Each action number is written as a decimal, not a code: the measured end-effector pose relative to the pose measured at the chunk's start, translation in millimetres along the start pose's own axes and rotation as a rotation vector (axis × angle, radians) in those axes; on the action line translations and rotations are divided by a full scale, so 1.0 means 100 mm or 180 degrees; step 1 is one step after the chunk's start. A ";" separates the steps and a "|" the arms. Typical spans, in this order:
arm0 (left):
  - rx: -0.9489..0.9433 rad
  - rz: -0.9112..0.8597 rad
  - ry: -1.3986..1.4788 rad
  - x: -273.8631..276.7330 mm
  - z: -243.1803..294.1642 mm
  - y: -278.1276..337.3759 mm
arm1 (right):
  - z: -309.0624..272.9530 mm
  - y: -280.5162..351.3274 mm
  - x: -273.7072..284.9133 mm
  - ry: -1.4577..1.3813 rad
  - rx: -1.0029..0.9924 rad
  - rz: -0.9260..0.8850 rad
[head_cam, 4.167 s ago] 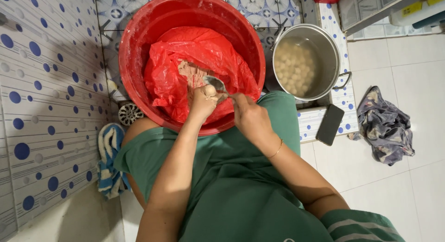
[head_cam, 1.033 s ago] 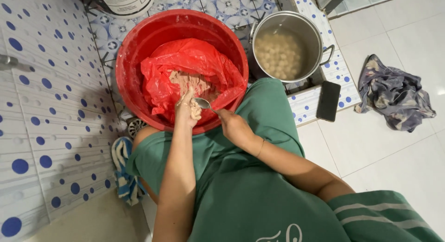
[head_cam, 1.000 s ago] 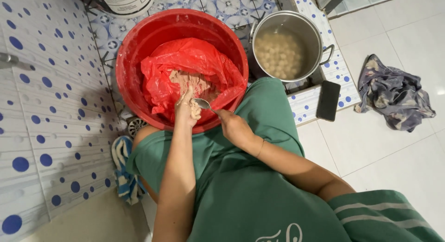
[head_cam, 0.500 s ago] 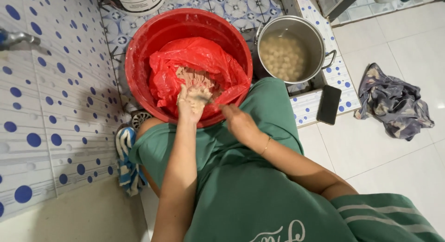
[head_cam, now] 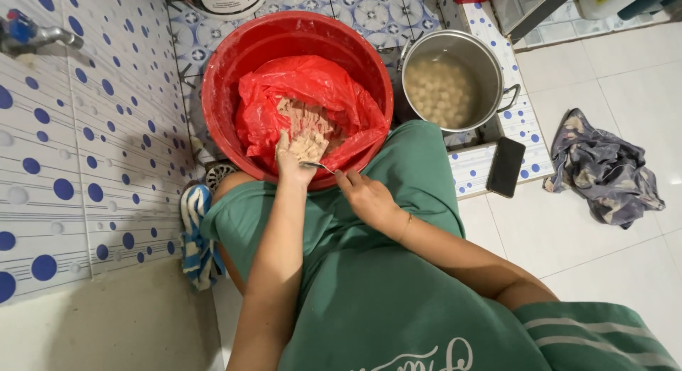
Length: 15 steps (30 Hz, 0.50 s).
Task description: Forming meatballs by hand and using a spoon to drop them into a pot of water
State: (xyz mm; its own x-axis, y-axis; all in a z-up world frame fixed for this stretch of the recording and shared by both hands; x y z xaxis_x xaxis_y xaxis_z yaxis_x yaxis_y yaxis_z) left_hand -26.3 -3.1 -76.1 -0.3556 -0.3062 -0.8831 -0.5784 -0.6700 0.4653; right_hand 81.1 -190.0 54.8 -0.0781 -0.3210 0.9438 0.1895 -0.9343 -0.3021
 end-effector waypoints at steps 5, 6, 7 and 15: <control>-0.0266 0.0220 -0.0229 0.07 -0.10 -0.10 | 0.09 -0.06 -0.23 0.0445 -0.0011 0.0101; -0.0234 0.0196 -0.0340 0.07 -0.14 -0.12 | 0.12 -0.07 -0.26 0.0562 0.0001 0.0120; -0.0239 0.0194 -0.0340 0.09 -0.17 -0.14 | 0.15 -0.09 -0.30 0.0561 0.0004 0.0125; -0.0062 0.0492 -0.0517 0.30 -0.21 -0.30 | 0.30 -0.15 -0.54 0.0133 -0.0217 -0.0247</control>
State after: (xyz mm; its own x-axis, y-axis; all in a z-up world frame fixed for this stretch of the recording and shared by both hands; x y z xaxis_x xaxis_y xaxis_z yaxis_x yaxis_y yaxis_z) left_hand -4.1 -6.3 -118.0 -0.5535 -0.2943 -0.7791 -0.4941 -0.6370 0.5917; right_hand 111.4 -154.1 12.5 -0.1310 -0.2523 0.9587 0.1145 -0.9645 -0.2382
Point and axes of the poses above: each hand's wrist, its own y-axis away from the middle knuckle, its own x-axis out of the back of the hand, z = x × y, the point moved 1 cm from there along -y, towards the middle knuckle, and after that the axes turned 5 degrees about -z, right-handed, at the moved point
